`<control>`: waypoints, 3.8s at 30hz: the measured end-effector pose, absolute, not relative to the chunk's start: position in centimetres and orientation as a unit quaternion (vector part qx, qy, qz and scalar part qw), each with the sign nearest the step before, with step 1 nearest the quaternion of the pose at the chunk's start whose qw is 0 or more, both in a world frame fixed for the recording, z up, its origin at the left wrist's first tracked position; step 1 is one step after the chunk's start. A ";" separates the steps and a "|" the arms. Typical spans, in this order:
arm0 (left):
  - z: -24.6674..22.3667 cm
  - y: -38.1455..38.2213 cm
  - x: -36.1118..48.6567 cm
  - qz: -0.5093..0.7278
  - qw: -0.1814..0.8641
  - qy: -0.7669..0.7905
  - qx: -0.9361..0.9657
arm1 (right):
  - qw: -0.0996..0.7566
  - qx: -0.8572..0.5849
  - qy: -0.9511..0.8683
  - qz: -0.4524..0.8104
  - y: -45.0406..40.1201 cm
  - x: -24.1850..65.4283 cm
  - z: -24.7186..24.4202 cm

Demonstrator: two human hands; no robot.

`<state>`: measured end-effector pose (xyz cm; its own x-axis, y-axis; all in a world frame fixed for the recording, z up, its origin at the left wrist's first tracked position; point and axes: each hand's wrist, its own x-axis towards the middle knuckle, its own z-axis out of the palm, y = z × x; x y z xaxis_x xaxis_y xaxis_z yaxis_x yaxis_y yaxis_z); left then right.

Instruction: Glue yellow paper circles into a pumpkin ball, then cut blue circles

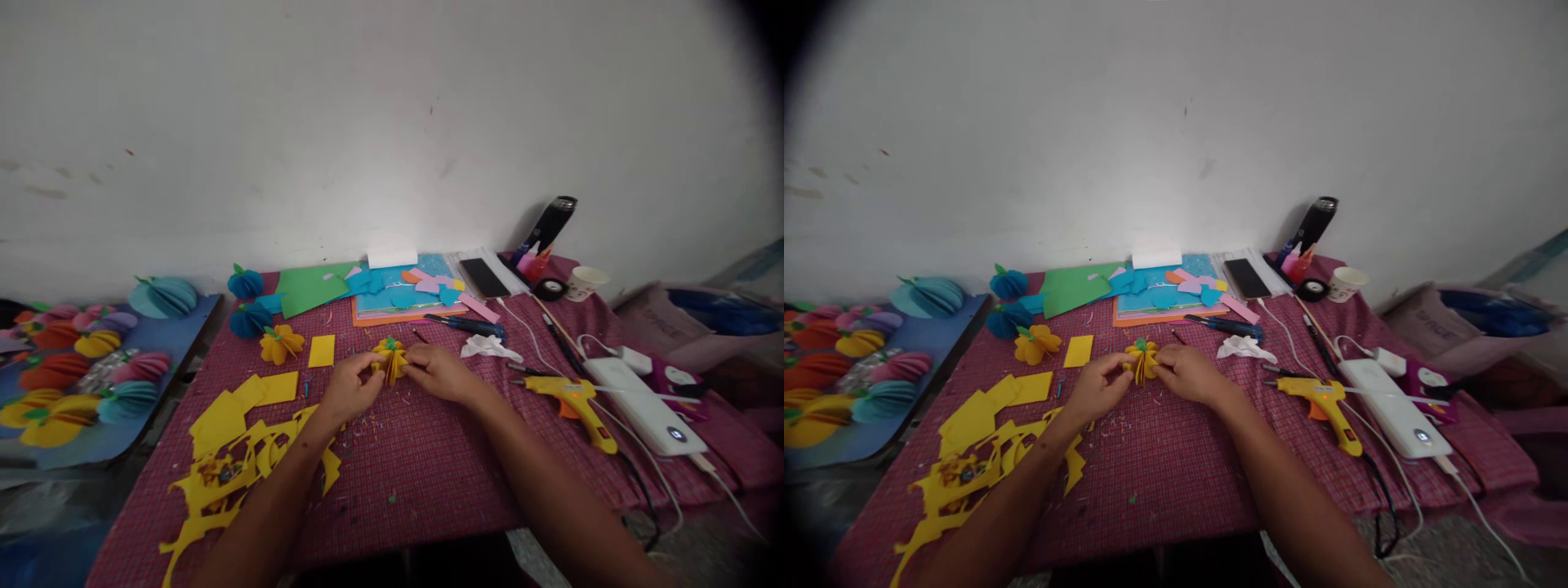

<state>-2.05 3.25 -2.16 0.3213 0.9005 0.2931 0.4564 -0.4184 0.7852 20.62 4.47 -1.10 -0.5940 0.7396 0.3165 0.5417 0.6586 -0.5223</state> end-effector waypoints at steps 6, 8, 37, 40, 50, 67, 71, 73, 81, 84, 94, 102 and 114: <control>-1.5 3.3 -2.0 0.353 0.290 0.437 0.775 | 0.248 -0.340 -0.888 0.185 4.3 20.9 -0.6; -1.4 3.4 -2.1 0.345 0.304 0.423 0.781 | 0.247 -0.336 -0.888 0.193 4.2 21.0 -0.4; -0.7 3.6 -2.6 0.313 0.335 0.424 0.781 | 0.253 -0.587 -0.759 0.125 3.6 18.9 -1.8; -0.9 3.6 -2.5 0.321 0.327 0.434 0.776 | 0.294 -0.592 -0.732 0.165 3.6 18.4 -2.3; -1.7 3.7 -2.3 0.352 0.306 0.469 0.750 | 0.366 -0.497 -0.732 0.288 2.8 18.1 -1.1; -1.3 3.5 -2.2 0.332 0.374 0.458 0.735 | 0.335 -0.568 -0.727 0.191 4.0 18.9 -2.2; -1.3 3.5 -2.3 0.329 0.378 0.460 0.733 | 0.349 -0.526 -0.749 0.202 4.1 19.0 -2.6; -1.3 3.5 -2.3 0.328 0.377 0.460 0.734 | 0.344 -0.492 -0.770 0.215 4.1 19.1 -2.6; -1.8 3.3 -2.0 0.339 0.338 0.424 0.769 | 0.300 -0.492 -0.770 0.273 3.4 19.3 -0.3; -2.0 3.3 -1.9 0.344 0.330 0.402 0.782 | 0.294 -0.506 -0.766 0.266 3.2 19.2 -0.2; -1.9 3.5 -2.2 0.332 0.280 0.413 0.800 | 0.291 -0.438 -0.816 0.241 4.2 20.0 -1.4; -2.3 4.0 -2.8 0.345 0.257 0.376 0.820 | 0.253 -0.366 -0.880 0.167 4.3 21.1 -0.6; -2.3 3.8 -3.1 0.339 0.245 0.336 0.844 | 0.227 -0.363 -0.897 0.111 4.0 20.9 -0.5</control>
<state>-3.13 3.79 -2.29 0.5435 0.7336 0.4079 0.4009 -0.6538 0.6417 20.90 4.04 -0.52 -0.6331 0.7016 0.3271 0.6012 0.7118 -0.3632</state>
